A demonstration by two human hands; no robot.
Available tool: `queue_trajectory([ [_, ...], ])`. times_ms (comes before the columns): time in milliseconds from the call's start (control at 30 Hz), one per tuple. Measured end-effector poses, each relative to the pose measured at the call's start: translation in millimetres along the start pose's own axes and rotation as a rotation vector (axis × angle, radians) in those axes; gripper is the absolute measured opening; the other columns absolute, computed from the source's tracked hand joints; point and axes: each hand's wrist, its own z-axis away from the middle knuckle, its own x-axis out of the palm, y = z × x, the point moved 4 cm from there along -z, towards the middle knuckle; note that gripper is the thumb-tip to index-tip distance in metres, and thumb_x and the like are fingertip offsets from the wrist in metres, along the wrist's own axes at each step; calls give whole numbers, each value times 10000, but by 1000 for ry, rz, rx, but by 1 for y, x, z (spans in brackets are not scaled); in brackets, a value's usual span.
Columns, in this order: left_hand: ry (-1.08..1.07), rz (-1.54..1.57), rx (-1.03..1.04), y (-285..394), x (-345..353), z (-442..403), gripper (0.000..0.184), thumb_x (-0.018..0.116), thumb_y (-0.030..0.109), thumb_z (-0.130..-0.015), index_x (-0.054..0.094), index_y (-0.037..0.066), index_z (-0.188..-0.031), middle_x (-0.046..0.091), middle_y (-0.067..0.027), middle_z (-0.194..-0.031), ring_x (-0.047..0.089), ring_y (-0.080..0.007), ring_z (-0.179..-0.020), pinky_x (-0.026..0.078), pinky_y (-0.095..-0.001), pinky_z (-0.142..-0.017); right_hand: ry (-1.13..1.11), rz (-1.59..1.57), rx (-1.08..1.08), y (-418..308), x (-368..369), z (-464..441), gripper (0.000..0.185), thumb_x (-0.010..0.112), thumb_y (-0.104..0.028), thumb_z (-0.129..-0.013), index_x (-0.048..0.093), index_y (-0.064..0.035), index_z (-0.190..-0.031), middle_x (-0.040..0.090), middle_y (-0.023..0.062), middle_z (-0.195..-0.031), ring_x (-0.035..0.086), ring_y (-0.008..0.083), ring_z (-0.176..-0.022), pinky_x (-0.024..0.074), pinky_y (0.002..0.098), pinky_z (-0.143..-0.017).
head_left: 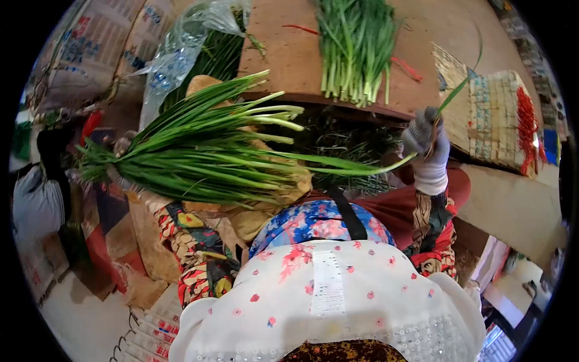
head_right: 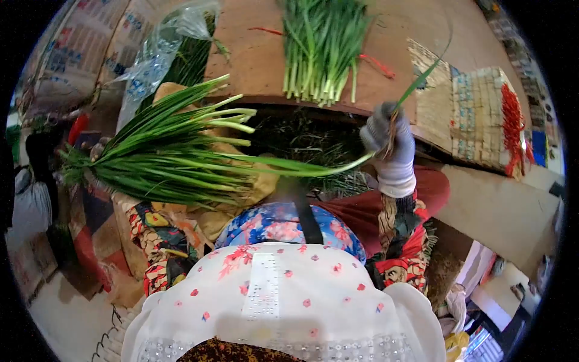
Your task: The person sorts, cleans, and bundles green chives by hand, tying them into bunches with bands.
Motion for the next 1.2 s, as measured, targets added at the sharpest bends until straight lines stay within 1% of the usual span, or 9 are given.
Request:
queue_trajectory([
  [100, -126, -169, -226, -9, 14, -1, 339, 529, 335, -893, 511, 73, -1106, 521, -118, -1128, 480, -356, -1146, 380, -583, -985, 94, -12, -224, -64, 8, -22, 217, 490, -271, -952, 534, -59, -959, 373, -33, -694, 343, 75, -515, 277, 219, -483],
  [167, -71, -68, -51, -37, 67, -5, 266, 534, 317, -903, 528, 72, -1007, 562, -121, -1089, 502, -316, -1134, 433, -543, -947, 143, -70, -464, -121, 19, -43, 212, 480, -265, -951, 549, -64, -953, 360, -41, -657, 334, 79, -504, 262, 247, -471],
  [333, -230, 1, 22, -27, 56, -22, 248, 494, 301, -937, 526, 81, -1045, 594, -100, -997, 536, -297, -1084, 468, -519, -916, -275, 36, -736, -187, 127, -132, 256, 471, -287, -933, 564, -54, -883, 356, -33, -611, 322, 93, -506, 265, 260, -479],
  [500, -315, 221, -49, -15, 31, -16, 240, 482, 236, -946, 494, 109, -1149, 523, -93, -1013, 524, -324, -1012, 480, -548, -873, -696, -60, -822, -119, 261, -221, 315, 451, -335, -921, 580, -57, -851, 365, -28, -605, 324, 105, -509, 267, 266, -486],
  [633, -174, 130, 49, 0, -18, 9, 210, 529, 244, -924, 517, 114, -1089, 499, -78, -1034, 526, -272, -958, 479, -524, -861, -930, -296, -621, 1, 331, -212, 318, 677, -287, -815, 588, -17, -958, 558, 54, -674, 572, 185, -620, 499, 316, -592],
  [700, -143, 127, 83, 3, -11, 13, 199, 531, 255, -922, 513, 115, -1062, 497, -68, -1011, 518, -270, -976, 464, -528, -878, -483, -221, -441, 61, 322, -206, 304, 463, -334, -919, 575, -58, -855, 377, -20, -606, 332, 108, -500, 266, 273, -479],
  [833, -124, 134, 126, 4, -6, 22, 186, 535, 277, -916, 504, 116, -1006, 491, -49, -965, 503, -267, -1013, 432, -534, -912, -288, 1, -176, 126, 241, -182, 238, 510, -279, -902, 574, -50, -894, 488, -2, -659, 434, 96, -543, 352, 241, -503],
  [1000, -160, 185, 97, -14, 14, 16, 193, 540, 304, -910, 494, 118, -937, 484, -26, -908, 485, -262, -1059, 393, -542, -955, 143, 375, -230, 124, 132, -146, 163, 516, -187, -902, 590, -48, -859, 534, 2, -691, 474, 83, -587, 390, 232, -538],
  [1200, -321, 286, 8, -28, 29, -1, 230, 547, 337, -902, 482, 121, -855, 475, 2, -839, 463, -257, -1115, 347, -552, -1006, 95, 72, 79, 116, 101, -86, 212, 581, -300, -886, 580, -88, -892, 401, -40, -577, 323, 83, -424, 256, 227, -429],
])
